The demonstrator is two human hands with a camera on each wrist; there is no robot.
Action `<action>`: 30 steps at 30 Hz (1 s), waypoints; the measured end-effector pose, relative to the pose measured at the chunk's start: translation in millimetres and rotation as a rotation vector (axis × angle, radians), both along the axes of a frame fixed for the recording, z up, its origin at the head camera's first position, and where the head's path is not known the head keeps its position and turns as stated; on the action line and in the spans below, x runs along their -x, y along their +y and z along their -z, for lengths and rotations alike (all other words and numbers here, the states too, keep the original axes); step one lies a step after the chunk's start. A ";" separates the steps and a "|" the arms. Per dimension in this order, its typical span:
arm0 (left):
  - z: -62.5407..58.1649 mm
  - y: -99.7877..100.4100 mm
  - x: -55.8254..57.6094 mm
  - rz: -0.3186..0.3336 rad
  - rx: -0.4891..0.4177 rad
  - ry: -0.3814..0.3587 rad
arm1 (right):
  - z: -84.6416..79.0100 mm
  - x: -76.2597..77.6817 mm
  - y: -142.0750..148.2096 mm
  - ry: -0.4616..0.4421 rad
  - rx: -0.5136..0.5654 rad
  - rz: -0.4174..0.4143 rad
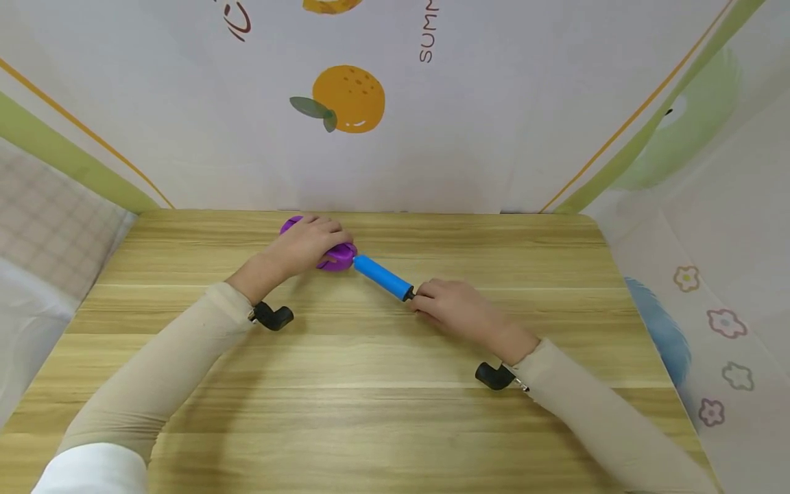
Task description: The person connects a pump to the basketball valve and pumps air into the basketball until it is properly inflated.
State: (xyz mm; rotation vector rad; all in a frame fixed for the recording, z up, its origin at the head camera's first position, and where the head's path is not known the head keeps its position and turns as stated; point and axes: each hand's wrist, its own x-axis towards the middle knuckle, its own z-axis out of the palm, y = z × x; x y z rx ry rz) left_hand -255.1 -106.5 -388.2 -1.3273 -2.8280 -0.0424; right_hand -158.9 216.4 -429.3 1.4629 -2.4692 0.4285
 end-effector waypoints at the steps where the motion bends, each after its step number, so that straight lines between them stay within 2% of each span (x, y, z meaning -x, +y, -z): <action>1: 0.8 0.0 0.3 -0.002 -0.002 -0.005 | 1.2 -1.1 -0.7 -0.011 -0.003 0.001; 7: 7.8 2.7 -1.9 -0.030 -0.005 -0.030 | 9.4 -7.7 -3.0 -0.042 -0.014 0.020; 14: 14.8 13.6 -13.2 -0.024 0.019 -0.071 | 22.3 -14.4 -3.8 -0.050 -0.018 0.022; 21: 19.8 30.0 -31.7 0.046 -0.037 -0.054 | 22.7 -15.7 -6.3 -0.047 0.000 0.013; 30: 29.8 52.7 -60.0 0.152 -0.036 -0.017 | 19.3 -15.8 -7.6 -0.018 0.019 0.000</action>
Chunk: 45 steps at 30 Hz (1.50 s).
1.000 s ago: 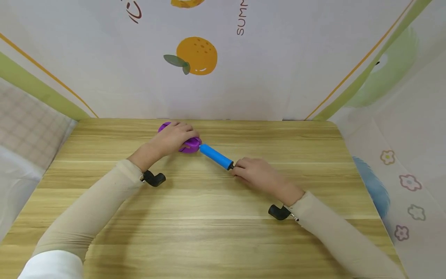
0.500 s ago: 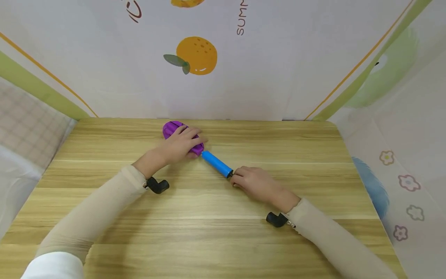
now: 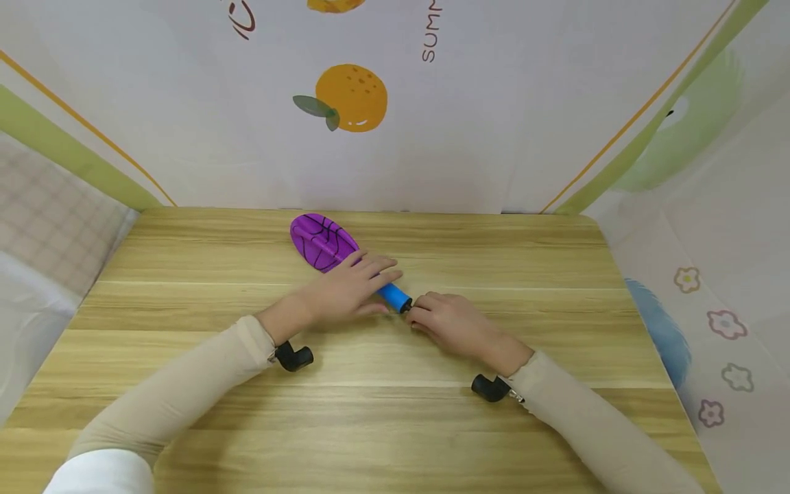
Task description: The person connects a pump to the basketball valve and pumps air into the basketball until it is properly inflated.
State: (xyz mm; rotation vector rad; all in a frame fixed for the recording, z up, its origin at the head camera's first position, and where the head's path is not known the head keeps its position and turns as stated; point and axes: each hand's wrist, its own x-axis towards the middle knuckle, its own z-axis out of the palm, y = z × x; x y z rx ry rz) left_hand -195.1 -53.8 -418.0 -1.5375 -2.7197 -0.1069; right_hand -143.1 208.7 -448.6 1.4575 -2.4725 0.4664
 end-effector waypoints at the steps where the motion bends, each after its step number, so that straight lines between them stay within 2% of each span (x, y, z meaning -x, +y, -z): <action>1: 1.5 2.1 -1.9 0.010 0.000 0.005 | -0.8 0.1 0.0 0.004 0.001 -0.001; 9: 12.8 12.9 -8.6 0.042 0.011 0.026 | -4.3 0.6 -1.1 0.027 0.008 -0.013; 12: 16.2 15.3 -9.0 0.035 0.017 0.029 | -4.5 0.8 -1.3 0.042 0.020 -0.018; 18: 21.8 18.7 -6.8 0.032 0.020 0.086 | -7.0 -0.8 -1.9 0.052 0.028 -0.016; 25: 24.4 19.8 -7.2 0.062 0.027 0.105 | -6.1 -1.9 -1.3 0.065 0.025 -0.006; 37: 28.3 19.2 -5.2 0.046 -0.028 0.097 | -5.2 -2.4 0.3 0.114 0.016 -0.001; 45: 28.1 20.6 -4.6 0.066 0.000 0.094 | -4.9 -6.4 3.8 0.148 -0.028 -0.011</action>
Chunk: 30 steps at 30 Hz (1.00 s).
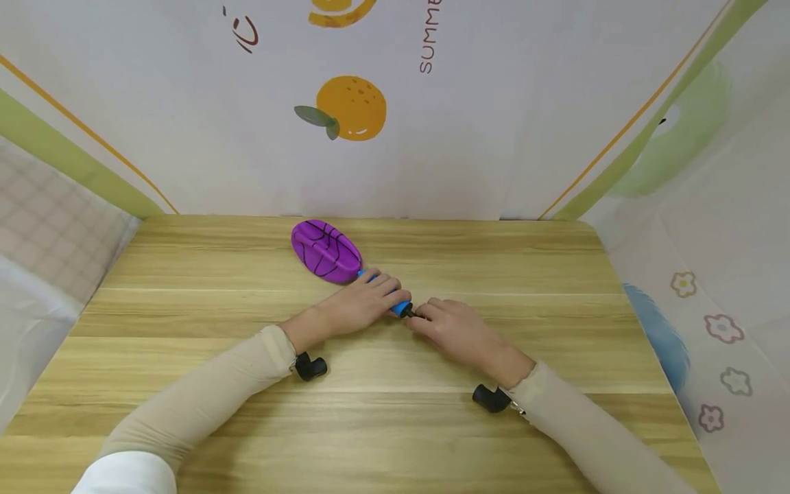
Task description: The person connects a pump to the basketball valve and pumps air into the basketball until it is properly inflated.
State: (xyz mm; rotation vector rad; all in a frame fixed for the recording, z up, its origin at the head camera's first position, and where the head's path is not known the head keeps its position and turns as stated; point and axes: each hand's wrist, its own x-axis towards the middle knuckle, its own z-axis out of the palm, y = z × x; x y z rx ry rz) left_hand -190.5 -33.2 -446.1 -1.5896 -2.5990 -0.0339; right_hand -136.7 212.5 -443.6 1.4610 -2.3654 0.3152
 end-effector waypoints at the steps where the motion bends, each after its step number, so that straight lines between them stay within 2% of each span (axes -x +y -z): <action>1: 0.0 0.2 -0.2 0.001 0.007 -0.001 | -0.3 -0.8 0.3 0.005 -0.009 0.003; 16: -2.4 2.7 -1.9 0.044 0.021 0.020 | -2.3 -9.8 2.8 0.031 -0.037 0.033; 25: -2.7 3.0 -2.3 0.048 0.038 0.040 | -1.4 -10.6 3.5 0.041 -0.016 0.025; 30: -4.1 2.9 -1.8 0.038 0.030 0.021 | -3.7 -12.1 7.5 0.022 -0.028 0.021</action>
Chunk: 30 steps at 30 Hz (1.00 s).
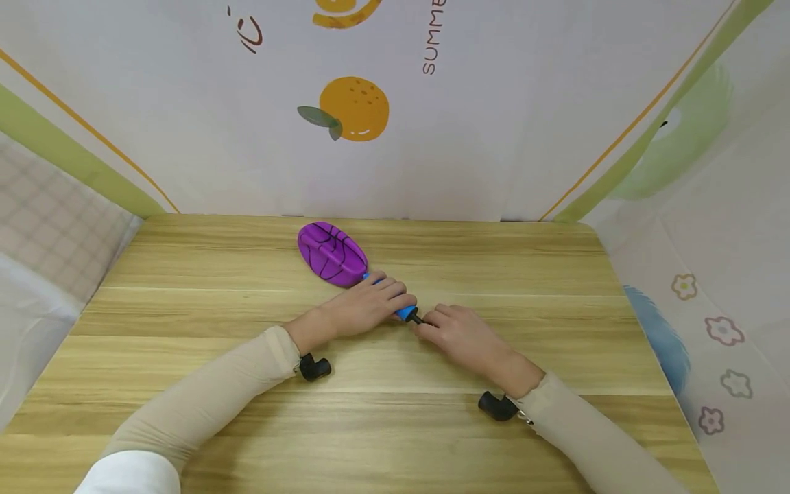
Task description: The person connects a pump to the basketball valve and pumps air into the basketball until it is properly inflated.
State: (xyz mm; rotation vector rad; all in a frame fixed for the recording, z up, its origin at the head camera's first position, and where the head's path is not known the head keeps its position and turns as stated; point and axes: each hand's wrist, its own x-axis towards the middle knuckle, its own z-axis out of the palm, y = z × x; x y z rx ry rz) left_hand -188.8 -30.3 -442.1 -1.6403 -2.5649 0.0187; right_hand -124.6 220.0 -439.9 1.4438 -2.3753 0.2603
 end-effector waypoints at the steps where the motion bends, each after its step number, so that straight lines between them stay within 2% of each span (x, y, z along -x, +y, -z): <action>1: -0.2 0.0 0.1 -0.004 -0.001 -0.006 | -0.8 -1.3 2.0 -0.007 0.000 0.001; 6: -2.9 1.1 0.5 -0.012 -0.030 -0.037 | -5.5 -12.0 15.8 -0.023 0.015 0.015; 13: -4.2 1.1 0.1 -0.012 -0.032 -0.060 | -13.2 -28.8 29.7 0.014 0.005 0.023; 30: -6.0 1.5 1.1 0.017 -0.058 0.007 | -25.9 -49.1 47.2 0.018 -0.002 0.017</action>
